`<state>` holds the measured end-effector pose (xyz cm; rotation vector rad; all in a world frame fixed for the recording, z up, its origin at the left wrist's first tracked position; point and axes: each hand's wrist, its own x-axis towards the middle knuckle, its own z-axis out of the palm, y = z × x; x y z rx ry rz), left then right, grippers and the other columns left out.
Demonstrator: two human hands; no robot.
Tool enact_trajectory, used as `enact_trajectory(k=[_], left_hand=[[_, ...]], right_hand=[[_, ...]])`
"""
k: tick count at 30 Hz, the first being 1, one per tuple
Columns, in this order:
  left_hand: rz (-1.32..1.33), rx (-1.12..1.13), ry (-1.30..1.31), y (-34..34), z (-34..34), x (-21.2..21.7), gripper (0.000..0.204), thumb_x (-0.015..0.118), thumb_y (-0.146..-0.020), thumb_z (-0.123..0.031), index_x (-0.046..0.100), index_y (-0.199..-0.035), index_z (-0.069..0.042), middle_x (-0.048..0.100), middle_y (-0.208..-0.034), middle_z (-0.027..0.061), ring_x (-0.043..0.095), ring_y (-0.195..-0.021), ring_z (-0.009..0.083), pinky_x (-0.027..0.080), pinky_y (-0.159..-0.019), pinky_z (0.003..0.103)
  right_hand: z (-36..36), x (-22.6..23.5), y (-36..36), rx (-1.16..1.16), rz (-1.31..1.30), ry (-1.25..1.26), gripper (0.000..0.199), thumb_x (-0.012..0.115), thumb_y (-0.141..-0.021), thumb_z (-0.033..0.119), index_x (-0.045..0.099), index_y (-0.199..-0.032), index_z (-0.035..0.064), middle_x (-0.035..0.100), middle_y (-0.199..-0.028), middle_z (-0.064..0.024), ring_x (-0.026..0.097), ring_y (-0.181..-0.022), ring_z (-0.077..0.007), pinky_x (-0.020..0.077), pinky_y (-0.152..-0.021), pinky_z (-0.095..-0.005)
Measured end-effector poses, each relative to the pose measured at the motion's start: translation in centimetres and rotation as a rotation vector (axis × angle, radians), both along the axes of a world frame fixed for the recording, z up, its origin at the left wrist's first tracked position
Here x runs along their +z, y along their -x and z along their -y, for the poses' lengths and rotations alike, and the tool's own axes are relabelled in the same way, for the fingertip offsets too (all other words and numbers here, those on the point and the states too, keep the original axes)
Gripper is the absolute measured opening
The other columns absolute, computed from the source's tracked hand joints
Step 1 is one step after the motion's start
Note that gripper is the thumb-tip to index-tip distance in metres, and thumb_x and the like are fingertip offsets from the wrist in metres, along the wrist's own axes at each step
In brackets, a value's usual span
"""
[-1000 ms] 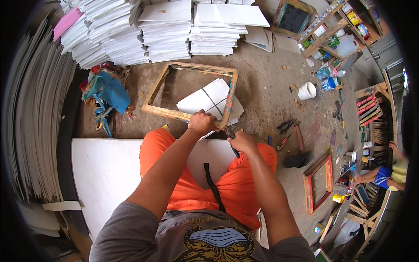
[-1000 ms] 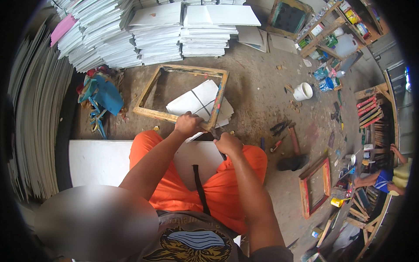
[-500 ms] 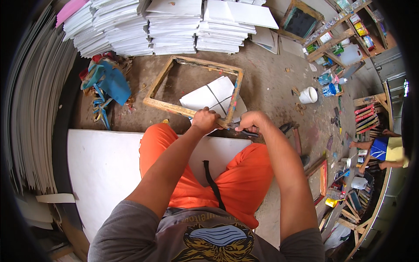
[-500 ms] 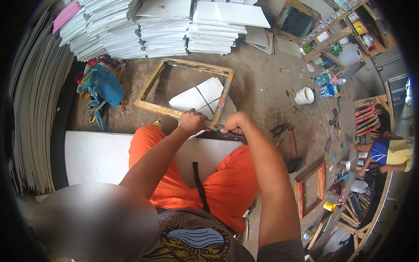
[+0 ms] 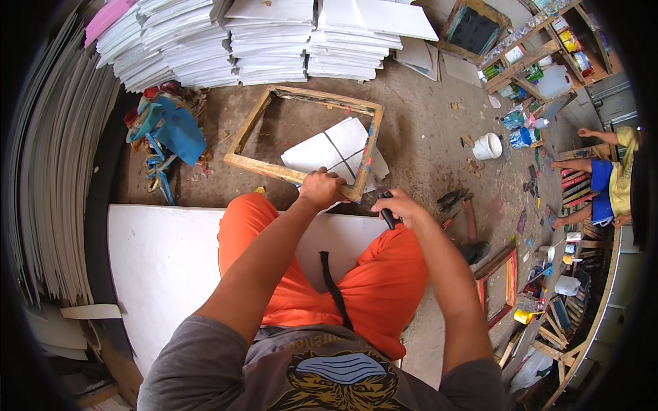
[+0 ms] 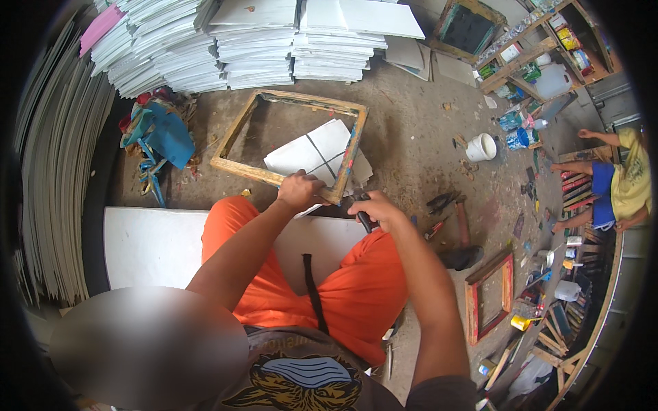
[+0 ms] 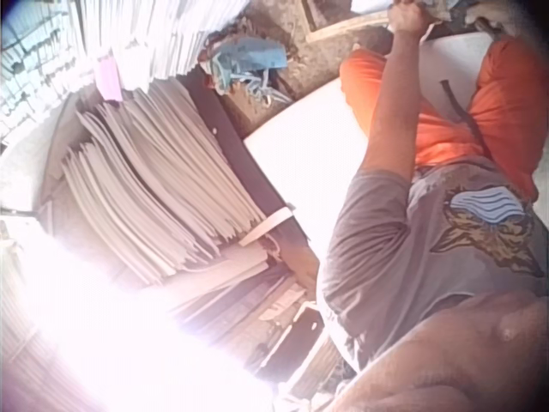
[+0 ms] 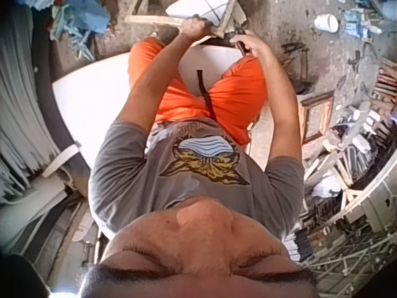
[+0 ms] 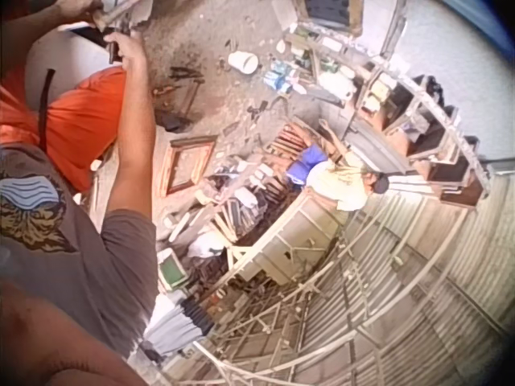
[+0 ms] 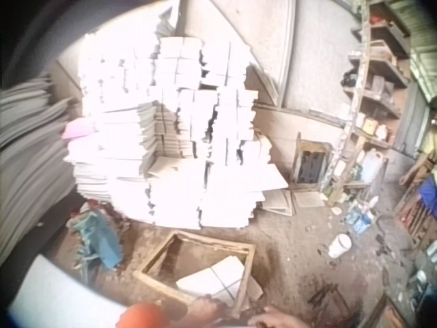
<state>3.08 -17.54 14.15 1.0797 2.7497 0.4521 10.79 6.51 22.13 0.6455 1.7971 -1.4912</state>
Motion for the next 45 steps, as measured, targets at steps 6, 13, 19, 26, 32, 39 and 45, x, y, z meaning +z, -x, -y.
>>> enact_trajectory(k=[6, 13, 19, 26, 32, 39, 45], left_hand=[[-0.025, -0.004, -0.041, 0.1, 0.1, 0.0, 0.048, 0.079, -0.071, -0.058, 0.077, -0.104, -0.022, 0.075, -0.096, -0.0013, 0.067, -0.096, 0.0252, 0.058, -0.081, 0.04], [-0.025, 0.016, -0.051, -0.1, 0.0, 0.3, 0.048, 0.081, -0.07, -0.056, 0.077, -0.101, -0.019, 0.075, -0.093, 0.0004, 0.068, -0.093, 0.0259, 0.058, -0.078, 0.041], [0.014, 0.029, 0.022, -0.1, -0.2, 1.2, 0.049, 0.08, -0.071, -0.058, 0.077, -0.104, -0.021, 0.074, -0.097, 0.0002, 0.067, -0.098, 0.025, 0.058, -0.081, 0.04], [0.003, 0.034, -0.036, -0.3, -0.1, 0.7, 0.051, 0.08, -0.071, -0.058, 0.077, -0.107, -0.023, 0.075, -0.099, -0.0005, 0.067, -0.099, 0.0245, 0.057, -0.083, 0.039], [0.03, 0.044, 0.002, -0.2, 0.0, 1.0, 0.05, 0.08, -0.071, -0.058, 0.078, -0.107, -0.023, 0.075, -0.101, -0.0015, 0.066, -0.101, 0.0237, 0.057, -0.086, 0.039], [0.028, 0.032, -0.017, -0.2, -0.2, 0.7, 0.048, 0.08, -0.072, -0.055, 0.077, -0.107, -0.024, 0.075, -0.102, -0.0017, 0.066, -0.101, 0.024, 0.056, -0.086, 0.039], [0.022, 0.035, -0.02, -0.2, 0.3, 0.5, 0.047, 0.082, -0.071, -0.053, 0.077, -0.108, -0.024, 0.075, -0.102, -0.0019, 0.066, -0.1, 0.0246, 0.057, -0.085, 0.04]], right_hand=[[2.6, -1.0, -5.3, -0.169, -0.076, 0.189, 0.029, 0.069, -0.097, 0.032, 0.068, -0.102, 0.0034, 0.074, -0.08, -0.0113, 0.045, -0.045, -0.0074, 0.0371, -0.042, -0.0239], [5.0, -1.5, -4.9, 0.043, -0.107, -0.242, 0.037, 0.066, -0.097, 0.033, 0.061, -0.087, -0.0024, 0.064, -0.068, -0.0094, 0.057, -0.044, -0.0182, 0.0507, -0.044, -0.0354], [4.3, 0.9, -1.8, 0.286, -0.017, -0.462, 0.039, 0.066, -0.096, 0.033, 0.063, -0.09, -0.0053, 0.058, -0.062, -0.0094, 0.058, -0.049, -0.0196, 0.0493, -0.044, -0.0373], [5.1, 1.4, -0.8, 0.266, 0.054, -0.517, 0.039, 0.066, -0.097, 0.034, 0.058, -0.086, -0.0026, 0.055, -0.06, -0.0052, 0.051, -0.045, -0.0148, 0.042, -0.04, -0.0347], [3.8, 0.0, -1.4, 0.098, 0.165, -0.201, 0.035, 0.061, -0.101, 0.037, 0.064, -0.093, 0.0027, 0.066, -0.066, -0.0094, 0.042, -0.039, -0.0108, 0.0346, -0.038, -0.0288], [4.0, -6.4, -6.8, -0.437, 0.056, 0.521, 0.045, 0.054, -0.104, 0.047, 0.065, -0.109, 0.0036, 0.07, -0.078, -0.0115, 0.041, -0.039, -0.0078, 0.038, -0.039, -0.027], [8.2, -3.8, -7.3, -0.451, -0.037, 0.58, 0.054, 0.049, -0.106, 0.046, 0.054, -0.137, 0.0027, 0.074, -0.104, -0.0194, 0.066, -0.057, -0.0165, 0.0536, -0.054, -0.0311]])
